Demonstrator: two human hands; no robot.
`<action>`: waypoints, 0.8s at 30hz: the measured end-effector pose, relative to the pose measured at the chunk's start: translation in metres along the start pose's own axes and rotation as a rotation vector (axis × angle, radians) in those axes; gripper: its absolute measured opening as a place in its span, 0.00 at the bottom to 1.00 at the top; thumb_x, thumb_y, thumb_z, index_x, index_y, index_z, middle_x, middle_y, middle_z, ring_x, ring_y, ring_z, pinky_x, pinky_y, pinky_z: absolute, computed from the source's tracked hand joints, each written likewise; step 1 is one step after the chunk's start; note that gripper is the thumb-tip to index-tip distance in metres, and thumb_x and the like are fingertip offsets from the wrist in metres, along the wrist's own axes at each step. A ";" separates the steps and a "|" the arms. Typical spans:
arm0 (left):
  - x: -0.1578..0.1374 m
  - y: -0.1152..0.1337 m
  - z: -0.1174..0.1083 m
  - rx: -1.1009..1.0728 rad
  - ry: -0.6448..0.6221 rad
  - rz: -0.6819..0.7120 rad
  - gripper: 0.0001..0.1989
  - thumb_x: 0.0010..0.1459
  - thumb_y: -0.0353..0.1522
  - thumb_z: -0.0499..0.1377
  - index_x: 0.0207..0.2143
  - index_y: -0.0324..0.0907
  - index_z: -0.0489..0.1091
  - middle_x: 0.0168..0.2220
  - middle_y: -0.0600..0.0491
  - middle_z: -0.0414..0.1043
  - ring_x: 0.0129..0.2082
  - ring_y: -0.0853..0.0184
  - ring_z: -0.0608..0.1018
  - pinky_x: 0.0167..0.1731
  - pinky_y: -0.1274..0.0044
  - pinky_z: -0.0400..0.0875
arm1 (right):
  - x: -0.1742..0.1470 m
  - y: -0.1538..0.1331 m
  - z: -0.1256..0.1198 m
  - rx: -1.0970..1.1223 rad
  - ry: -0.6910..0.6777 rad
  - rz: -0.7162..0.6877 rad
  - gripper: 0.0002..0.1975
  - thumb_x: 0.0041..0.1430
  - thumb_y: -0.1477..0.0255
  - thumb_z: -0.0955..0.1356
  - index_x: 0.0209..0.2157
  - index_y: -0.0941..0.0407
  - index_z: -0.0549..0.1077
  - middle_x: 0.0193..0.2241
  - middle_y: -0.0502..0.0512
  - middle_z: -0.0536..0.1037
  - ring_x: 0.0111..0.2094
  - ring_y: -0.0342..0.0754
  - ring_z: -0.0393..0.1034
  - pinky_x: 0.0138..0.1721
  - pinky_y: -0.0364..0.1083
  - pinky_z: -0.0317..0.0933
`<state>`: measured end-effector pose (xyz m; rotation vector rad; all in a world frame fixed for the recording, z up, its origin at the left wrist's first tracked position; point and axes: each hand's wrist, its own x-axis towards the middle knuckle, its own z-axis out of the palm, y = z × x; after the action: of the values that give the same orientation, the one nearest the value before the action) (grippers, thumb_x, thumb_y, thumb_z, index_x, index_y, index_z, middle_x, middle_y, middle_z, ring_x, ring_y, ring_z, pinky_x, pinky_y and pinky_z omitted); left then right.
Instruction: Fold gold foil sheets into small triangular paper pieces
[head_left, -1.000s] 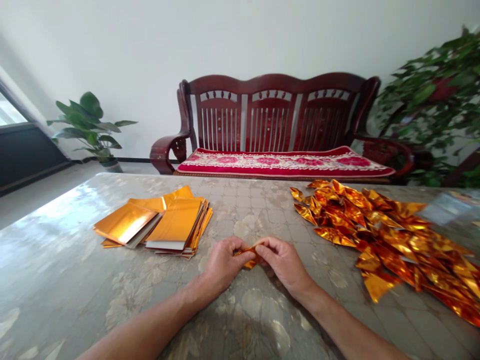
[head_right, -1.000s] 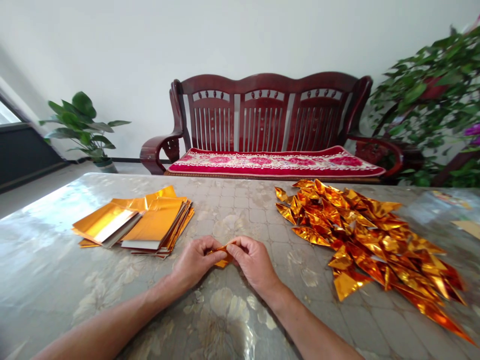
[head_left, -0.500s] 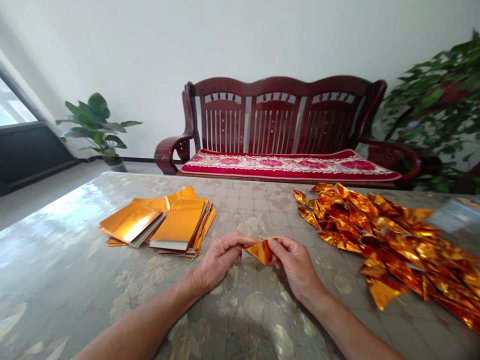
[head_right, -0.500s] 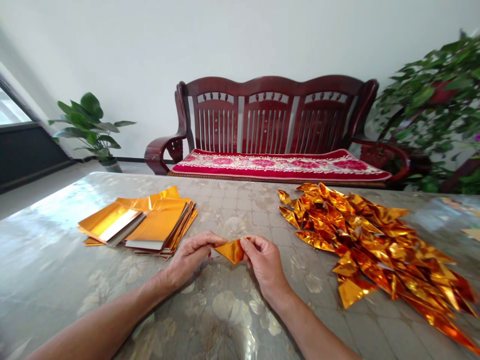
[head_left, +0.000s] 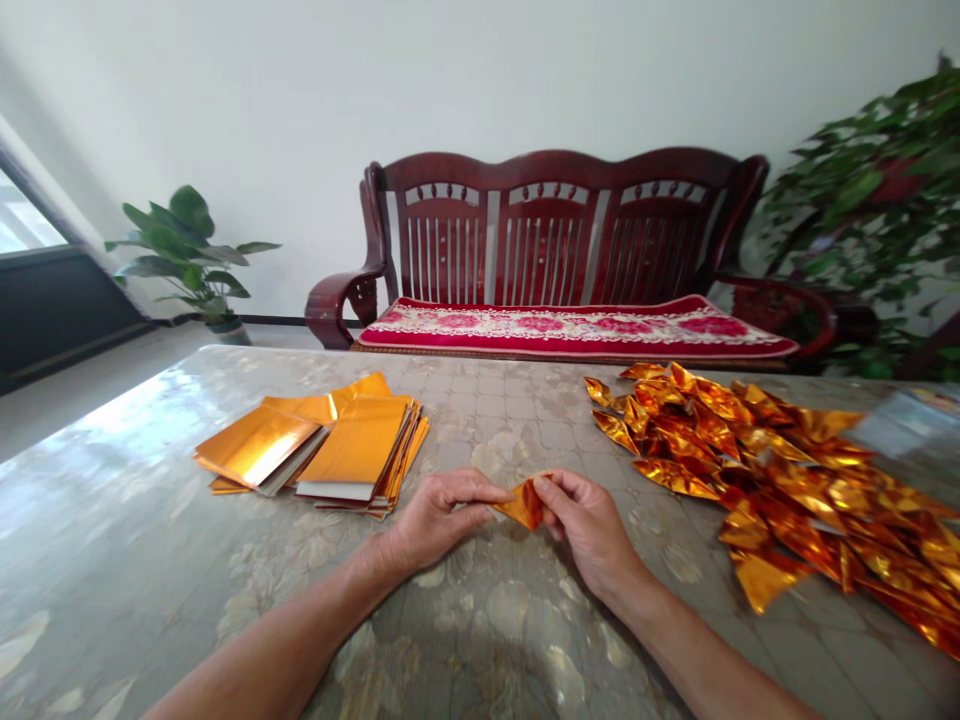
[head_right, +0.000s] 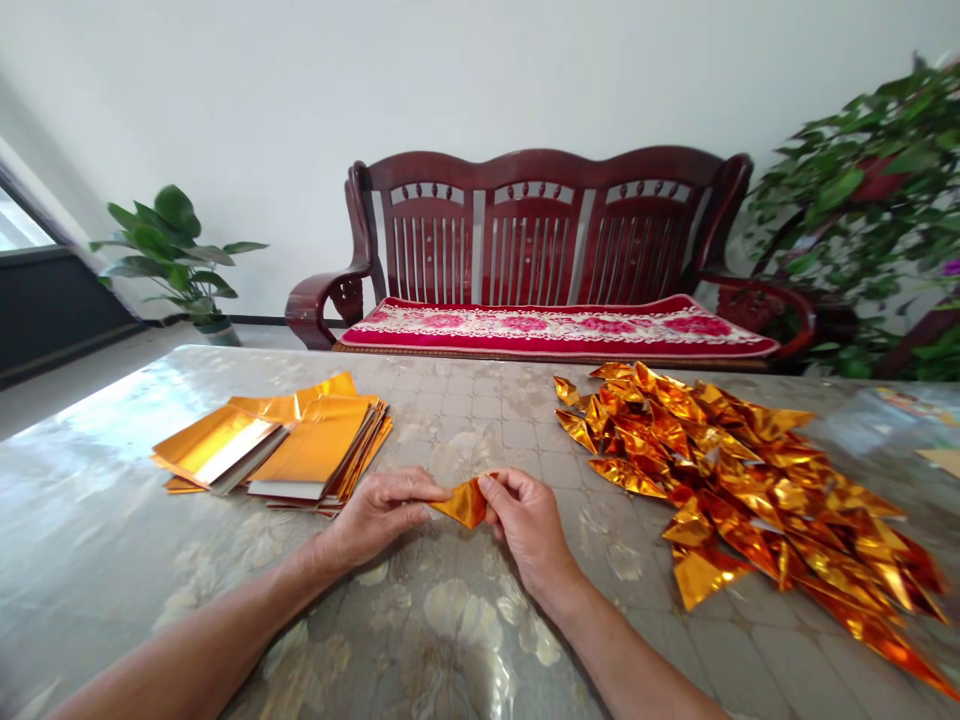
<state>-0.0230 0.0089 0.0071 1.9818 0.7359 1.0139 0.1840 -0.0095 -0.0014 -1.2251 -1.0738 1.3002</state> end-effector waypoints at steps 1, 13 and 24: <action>0.000 0.000 0.000 0.003 -0.004 0.005 0.10 0.61 0.34 0.61 0.43 0.42 0.78 0.34 0.51 0.78 0.35 0.67 0.77 0.39 0.77 0.69 | 0.000 0.000 0.000 -0.001 -0.005 0.000 0.19 0.51 0.55 0.72 0.28 0.59 0.74 0.16 0.45 0.69 0.16 0.36 0.54 0.17 0.37 0.48; 0.002 0.005 0.001 0.047 0.058 0.047 0.07 0.59 0.31 0.62 0.38 0.42 0.79 0.34 0.50 0.78 0.36 0.67 0.78 0.39 0.77 0.71 | -0.003 -0.003 0.002 0.059 0.025 -0.029 0.17 0.48 0.57 0.74 0.28 0.59 0.76 0.15 0.46 0.71 0.16 0.37 0.60 0.19 0.37 0.55; 0.003 -0.002 0.008 0.018 0.304 -0.272 0.09 0.51 0.27 0.61 0.37 0.40 0.69 0.26 0.58 0.72 0.26 0.72 0.74 0.30 0.81 0.67 | 0.002 0.001 -0.004 -0.129 0.011 -0.083 0.13 0.47 0.63 0.73 0.30 0.58 0.77 0.19 0.51 0.77 0.20 0.42 0.68 0.23 0.40 0.60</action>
<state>-0.0148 0.0093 0.0029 1.7009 1.1496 1.1544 0.1877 -0.0077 -0.0028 -1.2682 -1.2036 1.1743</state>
